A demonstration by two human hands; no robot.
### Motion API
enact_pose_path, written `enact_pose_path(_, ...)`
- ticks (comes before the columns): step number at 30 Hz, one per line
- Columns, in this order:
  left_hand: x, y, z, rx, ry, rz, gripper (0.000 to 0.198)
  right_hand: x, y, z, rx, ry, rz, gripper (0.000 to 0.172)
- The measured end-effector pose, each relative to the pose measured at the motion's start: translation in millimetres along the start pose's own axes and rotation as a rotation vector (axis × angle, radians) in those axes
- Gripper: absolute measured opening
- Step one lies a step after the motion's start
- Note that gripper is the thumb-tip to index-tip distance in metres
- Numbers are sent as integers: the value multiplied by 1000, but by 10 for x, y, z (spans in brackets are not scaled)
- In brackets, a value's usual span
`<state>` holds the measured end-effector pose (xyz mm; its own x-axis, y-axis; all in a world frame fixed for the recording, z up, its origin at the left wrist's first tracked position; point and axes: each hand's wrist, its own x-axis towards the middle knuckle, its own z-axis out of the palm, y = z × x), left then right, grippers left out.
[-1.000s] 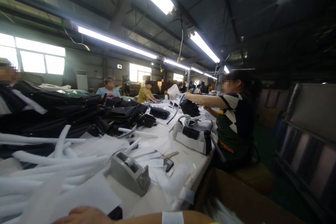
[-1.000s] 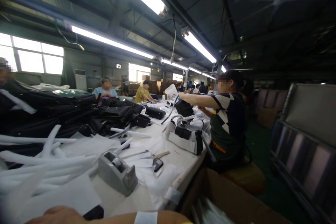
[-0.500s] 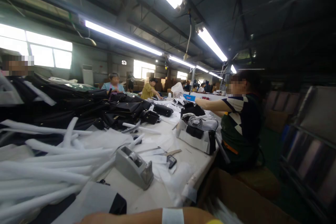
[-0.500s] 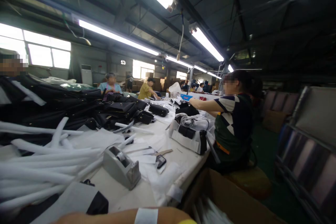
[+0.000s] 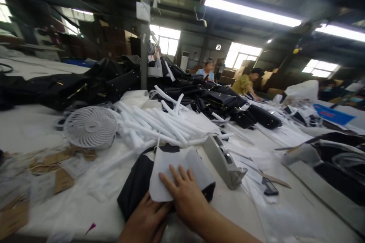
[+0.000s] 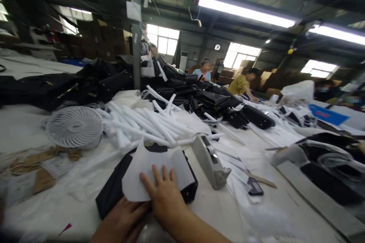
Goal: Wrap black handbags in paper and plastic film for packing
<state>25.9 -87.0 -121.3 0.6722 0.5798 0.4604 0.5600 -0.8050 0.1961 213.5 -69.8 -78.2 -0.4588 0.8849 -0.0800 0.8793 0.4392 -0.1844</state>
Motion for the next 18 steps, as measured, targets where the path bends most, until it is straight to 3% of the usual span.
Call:
enact_pose_path(4, -59, -11, 89, -122, 48, -38, 45, 45, -51, 83, 27, -4, 48, 64)
enact_pose_path(10, -203, -94, 364, -92, 459, 56, 28, 46, -92, 55, 64, -7, 32, 58)
enact_pose_path(15, -182, -57, 210, -5, 412, 66, 26, 5, -104, 122, 83, 6, 22, 59)
enact_pose_path(18, -206, 37, 48, 82, 468, 32, 25, -16, -88, 189, 97, 27, 25, 62)
